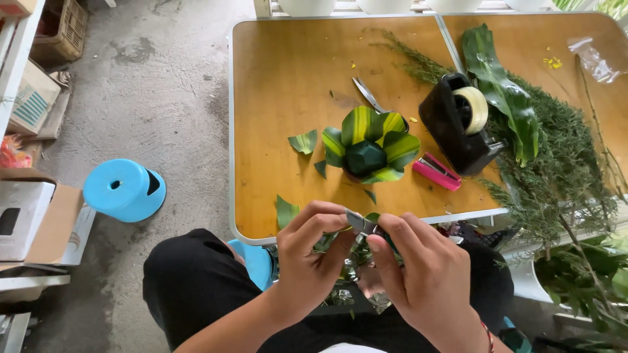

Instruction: Attaching folded leaves to a floral foam base to create a decorative arrangement base.

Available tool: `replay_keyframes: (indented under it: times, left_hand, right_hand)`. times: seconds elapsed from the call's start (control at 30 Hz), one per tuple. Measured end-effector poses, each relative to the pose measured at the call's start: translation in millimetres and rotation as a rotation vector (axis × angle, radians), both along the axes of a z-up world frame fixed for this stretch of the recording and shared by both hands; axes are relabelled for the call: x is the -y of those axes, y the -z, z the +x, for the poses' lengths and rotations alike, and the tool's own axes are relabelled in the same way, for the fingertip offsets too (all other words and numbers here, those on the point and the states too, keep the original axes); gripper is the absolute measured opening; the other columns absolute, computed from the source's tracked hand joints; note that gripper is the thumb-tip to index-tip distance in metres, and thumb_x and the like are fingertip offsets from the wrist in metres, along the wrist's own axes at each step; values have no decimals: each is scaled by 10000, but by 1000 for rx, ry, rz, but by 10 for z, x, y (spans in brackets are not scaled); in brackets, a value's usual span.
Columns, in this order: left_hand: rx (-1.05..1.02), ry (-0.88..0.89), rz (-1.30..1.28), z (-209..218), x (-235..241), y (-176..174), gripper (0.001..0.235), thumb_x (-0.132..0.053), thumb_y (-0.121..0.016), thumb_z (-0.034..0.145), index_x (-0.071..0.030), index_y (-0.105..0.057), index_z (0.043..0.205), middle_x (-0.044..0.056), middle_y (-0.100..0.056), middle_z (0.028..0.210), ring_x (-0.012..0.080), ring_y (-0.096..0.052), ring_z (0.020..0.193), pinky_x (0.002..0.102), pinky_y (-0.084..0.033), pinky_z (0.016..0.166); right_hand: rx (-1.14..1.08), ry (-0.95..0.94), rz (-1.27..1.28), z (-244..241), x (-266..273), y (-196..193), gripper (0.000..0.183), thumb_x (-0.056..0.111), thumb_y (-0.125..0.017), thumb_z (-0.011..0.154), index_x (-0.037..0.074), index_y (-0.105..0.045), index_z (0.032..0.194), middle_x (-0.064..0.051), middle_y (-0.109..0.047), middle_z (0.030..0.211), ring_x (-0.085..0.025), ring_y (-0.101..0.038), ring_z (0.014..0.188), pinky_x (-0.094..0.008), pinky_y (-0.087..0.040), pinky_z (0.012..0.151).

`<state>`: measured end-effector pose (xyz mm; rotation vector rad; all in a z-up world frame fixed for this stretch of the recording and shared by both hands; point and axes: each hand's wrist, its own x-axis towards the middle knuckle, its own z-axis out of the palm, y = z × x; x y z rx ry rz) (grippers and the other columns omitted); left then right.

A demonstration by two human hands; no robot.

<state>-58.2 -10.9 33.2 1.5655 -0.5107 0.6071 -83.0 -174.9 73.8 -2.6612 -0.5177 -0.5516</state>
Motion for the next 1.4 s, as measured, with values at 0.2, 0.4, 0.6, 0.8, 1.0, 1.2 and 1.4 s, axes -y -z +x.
replay_keyframes:
  times: [0.2,0.4,0.6,0.8,1.0,1.2,1.4]
  left_hand:
    - [15,-14,11,-2,-14,2,154,42,-720,933,-57,-619,993,137,-670,949,238,-701,827,312,-589,702]
    - [34,-39,34,-11,-27,-56,117,9,-708,952,-62,-645,1020,123,-688,951,225,-726,848,299,-617,711]
    - [29,-47,34,-13,-41,-52,100,-22,-694,967,-70,-651,1044,115,-700,969,209,-739,869,284,-638,741]
    - [25,-63,44,-35,-62,-78,81,-30,-692,964,-62,-656,1030,112,-699,965,208,-736,876,286,-633,763]
    - [19,-91,43,-73,-112,-49,99,-5,-701,949,-51,-662,1027,122,-695,960,200,-740,849,262,-634,746]
    - [24,-138,51,-137,-195,-28,97,-2,-706,939,-36,-656,1015,146,-693,967,174,-731,782,218,-583,644]
    - [22,-275,86,-228,-325,36,83,-50,-735,922,-101,-671,935,106,-737,933,121,-760,753,173,-475,990]
  right_hand:
    - [-20,0,51,11,7,43,255,337,-457,1052,117,-587,1036,-3,-571,752,-222,-483,511,-334,-345,454]
    - [-51,-21,103,11,21,45,235,294,-457,1058,101,-588,1035,-7,-604,794,-232,-526,556,-330,-374,488]
    - [-104,-36,197,27,48,109,318,318,-411,1065,76,-616,1041,-25,-652,814,-194,-559,537,-315,-397,492]
    - [-183,-40,283,23,45,165,344,343,-404,1058,87,-633,1045,-33,-661,810,-215,-579,543,-341,-414,513]
    - [-192,-63,300,27,35,211,304,311,-421,1062,95,-631,1027,-30,-641,797,-210,-552,552,-337,-397,537]
    - [-290,-132,428,46,-46,110,301,276,-419,1054,85,-650,1027,50,-626,523,-95,-601,414,-268,-478,508]
    - [-371,-251,612,58,-121,261,424,365,-387,1063,54,-664,986,-13,-569,609,-137,-484,497,-290,-389,505]
